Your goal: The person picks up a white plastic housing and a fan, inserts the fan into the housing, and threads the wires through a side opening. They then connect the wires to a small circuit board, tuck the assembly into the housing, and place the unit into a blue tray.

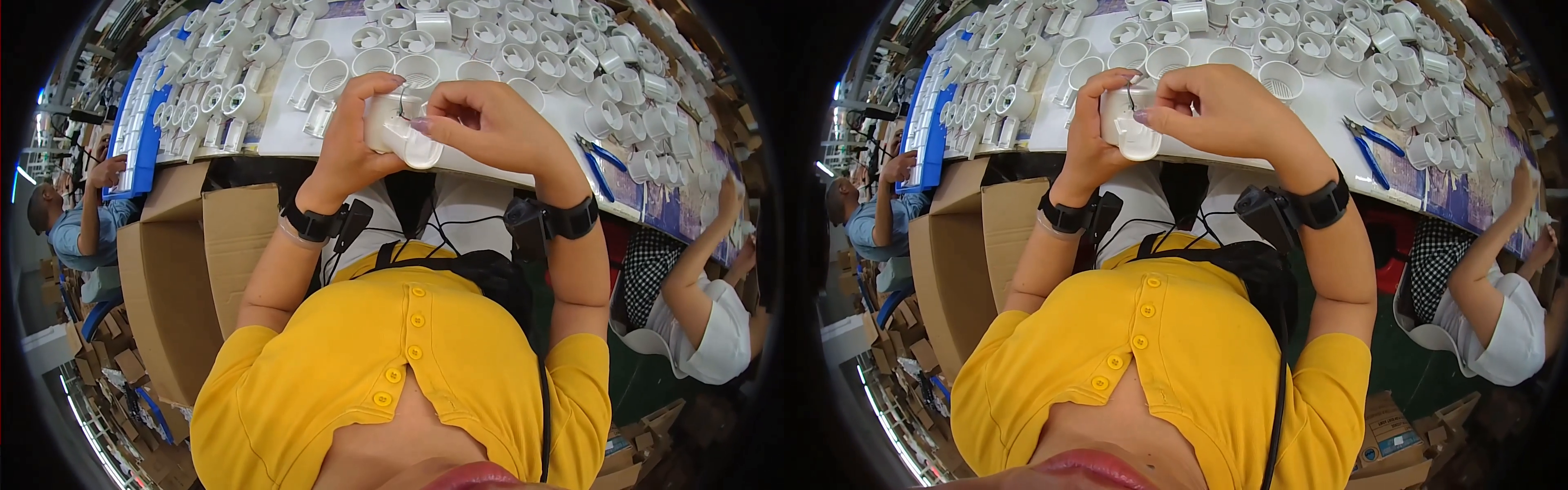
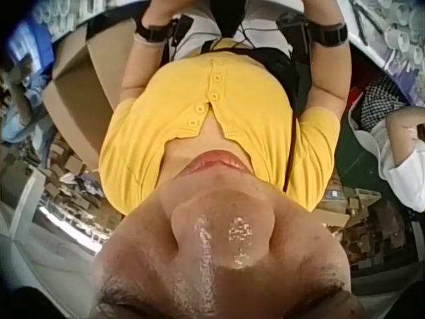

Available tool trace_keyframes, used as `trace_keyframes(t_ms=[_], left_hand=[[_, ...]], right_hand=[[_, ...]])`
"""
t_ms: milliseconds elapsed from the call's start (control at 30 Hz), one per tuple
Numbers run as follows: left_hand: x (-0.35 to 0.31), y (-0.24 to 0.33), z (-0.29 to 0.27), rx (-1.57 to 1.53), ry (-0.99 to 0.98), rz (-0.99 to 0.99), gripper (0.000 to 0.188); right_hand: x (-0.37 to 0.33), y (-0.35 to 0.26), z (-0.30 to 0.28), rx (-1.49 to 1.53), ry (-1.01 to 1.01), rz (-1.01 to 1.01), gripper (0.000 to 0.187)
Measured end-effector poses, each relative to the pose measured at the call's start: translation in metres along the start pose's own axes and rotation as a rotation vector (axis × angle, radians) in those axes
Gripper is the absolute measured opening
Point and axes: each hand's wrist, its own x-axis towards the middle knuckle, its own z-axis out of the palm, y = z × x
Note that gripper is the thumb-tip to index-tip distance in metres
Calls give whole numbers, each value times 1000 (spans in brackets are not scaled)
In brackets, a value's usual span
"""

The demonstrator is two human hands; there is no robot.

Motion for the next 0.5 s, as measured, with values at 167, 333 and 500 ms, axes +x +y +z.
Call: trace_keyframes(t_ms=[167,333,500], left_hand=[[5,-1,3,-39,-54,37,71],[2,-1,5,-5,-74,23,71],[-3,-1,7,-36,-58,-19,71]], right_hand=[[9,6,1,16,3,-31,21],[17,23,9,367,2,83,20],[18,28,11,449,-8,66,18]])
